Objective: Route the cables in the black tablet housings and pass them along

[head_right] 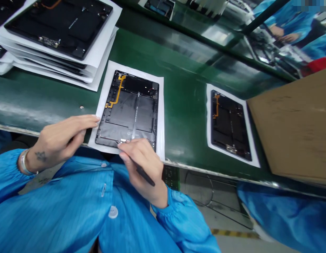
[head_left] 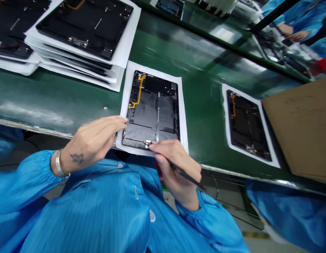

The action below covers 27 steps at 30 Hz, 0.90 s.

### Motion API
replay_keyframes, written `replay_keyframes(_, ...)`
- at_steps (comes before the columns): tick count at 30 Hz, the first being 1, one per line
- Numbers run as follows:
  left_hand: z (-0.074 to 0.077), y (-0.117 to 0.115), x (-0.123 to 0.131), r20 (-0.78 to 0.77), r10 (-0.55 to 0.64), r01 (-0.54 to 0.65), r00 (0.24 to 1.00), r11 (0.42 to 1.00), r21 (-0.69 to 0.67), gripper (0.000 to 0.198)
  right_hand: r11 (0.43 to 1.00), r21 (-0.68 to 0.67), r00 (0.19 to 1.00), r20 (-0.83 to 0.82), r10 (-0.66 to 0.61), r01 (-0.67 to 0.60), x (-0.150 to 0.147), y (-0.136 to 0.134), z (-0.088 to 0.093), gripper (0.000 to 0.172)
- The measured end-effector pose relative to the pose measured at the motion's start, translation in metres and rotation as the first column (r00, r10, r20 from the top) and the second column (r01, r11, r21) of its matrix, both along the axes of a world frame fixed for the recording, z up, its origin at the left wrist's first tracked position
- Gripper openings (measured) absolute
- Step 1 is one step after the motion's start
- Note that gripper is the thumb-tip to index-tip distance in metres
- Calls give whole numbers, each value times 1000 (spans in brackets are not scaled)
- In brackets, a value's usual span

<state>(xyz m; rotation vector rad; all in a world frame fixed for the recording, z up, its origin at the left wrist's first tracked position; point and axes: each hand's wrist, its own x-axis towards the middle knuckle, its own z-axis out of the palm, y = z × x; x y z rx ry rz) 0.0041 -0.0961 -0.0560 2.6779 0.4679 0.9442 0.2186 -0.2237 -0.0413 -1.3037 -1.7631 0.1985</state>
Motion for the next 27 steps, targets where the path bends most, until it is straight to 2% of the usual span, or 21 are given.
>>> replay_keyframes(2, 2, 3, -5, -26, 15, -14, 1000, 1000, 22, 36, 1000, -10, 998, -66, 10, -11, -4, 7, -1, 21)
replay_keyframes(8, 2, 4, -7, -127, -55, 78, 990, 980, 182, 28, 997, -36, 992, -110, 62, -66, -19, 26, -4, 14)
replay_keyframes(13, 5, 4, -4, -170, -70, 101, 983, 978, 182, 29, 997, -21, 985, -159, 74, -78, -7, 21, -3, 13)
replay_keyframes(15, 7, 3, -2, -186, -47, 79, 981, 982, 170, 27, 1000, -11, 986, -168, -15, 14, 9, 11, 1, 21)
replay_keyframes(17, 9, 1, 2, -185, -20, 53, 983, 983, 176, 25, 985, 16, 977, -132, -170, 174, 27, -1, 5, 30)
replay_keyframes(20, 11, -5, 16, -172, 15, 20, 985, 980, 198, 23, 941, 95, 945, -87, -316, 323, 47, -19, 5, 30)
replay_keyframes(24, 14, -21, 42, -94, -39, 55, 995, 982, 182, 22, 954, 94, 958, 10, -287, 285, 51, -32, -6, 20)
replay_keyframes(27, 15, -31, 60, -66, -72, 80, 995, 986, 143, 24, 961, 98, 957, 111, -269, 259, 46, -35, -15, 22)
